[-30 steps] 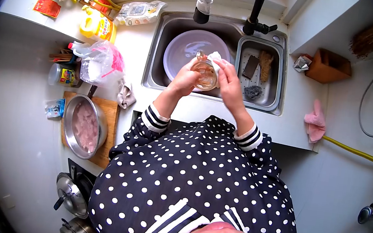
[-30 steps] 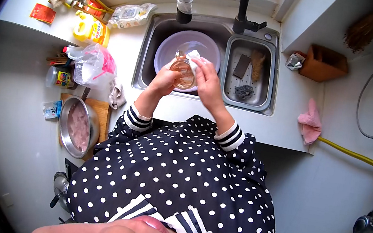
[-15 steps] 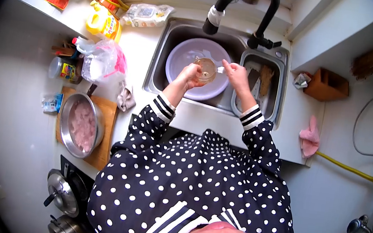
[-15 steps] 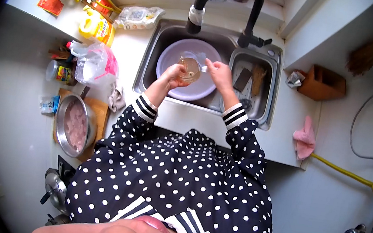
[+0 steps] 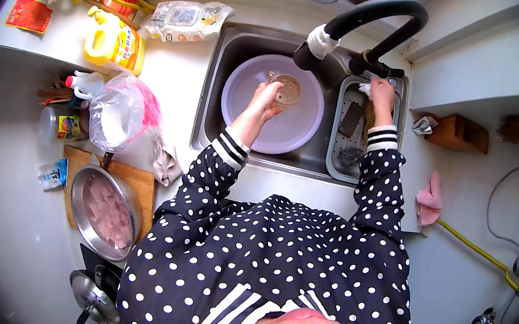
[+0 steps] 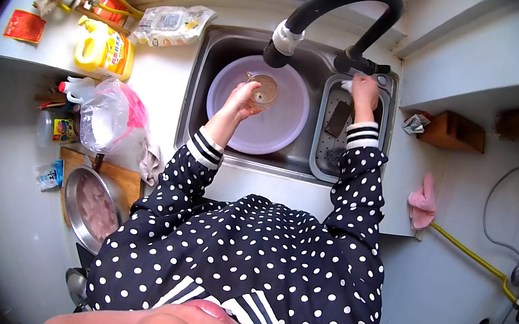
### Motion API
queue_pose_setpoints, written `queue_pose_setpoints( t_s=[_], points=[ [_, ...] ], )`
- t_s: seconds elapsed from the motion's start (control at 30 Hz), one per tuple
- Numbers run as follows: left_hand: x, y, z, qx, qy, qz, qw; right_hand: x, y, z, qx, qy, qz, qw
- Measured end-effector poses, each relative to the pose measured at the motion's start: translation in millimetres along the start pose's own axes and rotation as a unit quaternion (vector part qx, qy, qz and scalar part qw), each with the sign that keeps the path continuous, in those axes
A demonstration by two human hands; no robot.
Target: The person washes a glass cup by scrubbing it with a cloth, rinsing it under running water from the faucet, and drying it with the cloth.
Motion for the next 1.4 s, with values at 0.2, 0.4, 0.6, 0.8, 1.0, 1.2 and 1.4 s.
queue_pose_setpoints(
  t_s=[0.2, 0.4, 0.6, 0.8, 1.0, 1.2, 1.4],
  points=[
    [-22.5, -12.4, 20.1, -0.012, -0.036, 0.044, 0.998, -0.5, 67.7, -59.3, -0.168, -0.014, 0.145, 0.975],
    [-8.8, -1.6, 8.1, 0.009, -0.002, 0.05, 0.999, -28.9, -67.0, -24.5, 0.271, -0.002, 0.025, 0.962],
    [-5.6, 8.7, -3.1, 0.01, -0.022, 0.021, 0.999, -2.6, -63.7, 67.4, 0.132, -0.007, -0.11, 0.985],
    [-9.5, 8.9, 14.4, 0.003, -0.02, 0.006, 1.0, 20.9, -41.2, 109.7, -0.008, -0.057, -0.004, 0.998],
    [-10.0, 15.4, 9.9, -0.018, -0.026, 0.001, 1.0, 43.5, -16.7, 133.6, -0.097, -0.015, -0.064, 0.993],
    [-7.1, 20.7, 11.2, -0.008, -0.027, -0.022, 0.999, -3.4, -38.4, 104.0, -0.02, -0.023, -0.247, 0.969],
    [3.1, 22.2, 6.9, -0.006, -0.008, 0.005, 1.0, -18.6, -32.9, 121.8, -0.051, -0.023, -0.303, 0.951]
  ],
)
Point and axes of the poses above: each hand's wrist, its own z-axis towards the middle knuckle, its own y-axis out of the palm, x = y × z, the point moved 9 cm from there along z, towards the middle knuckle, and after that the axes turned 8 degrees about x, right-handed, at the moved point
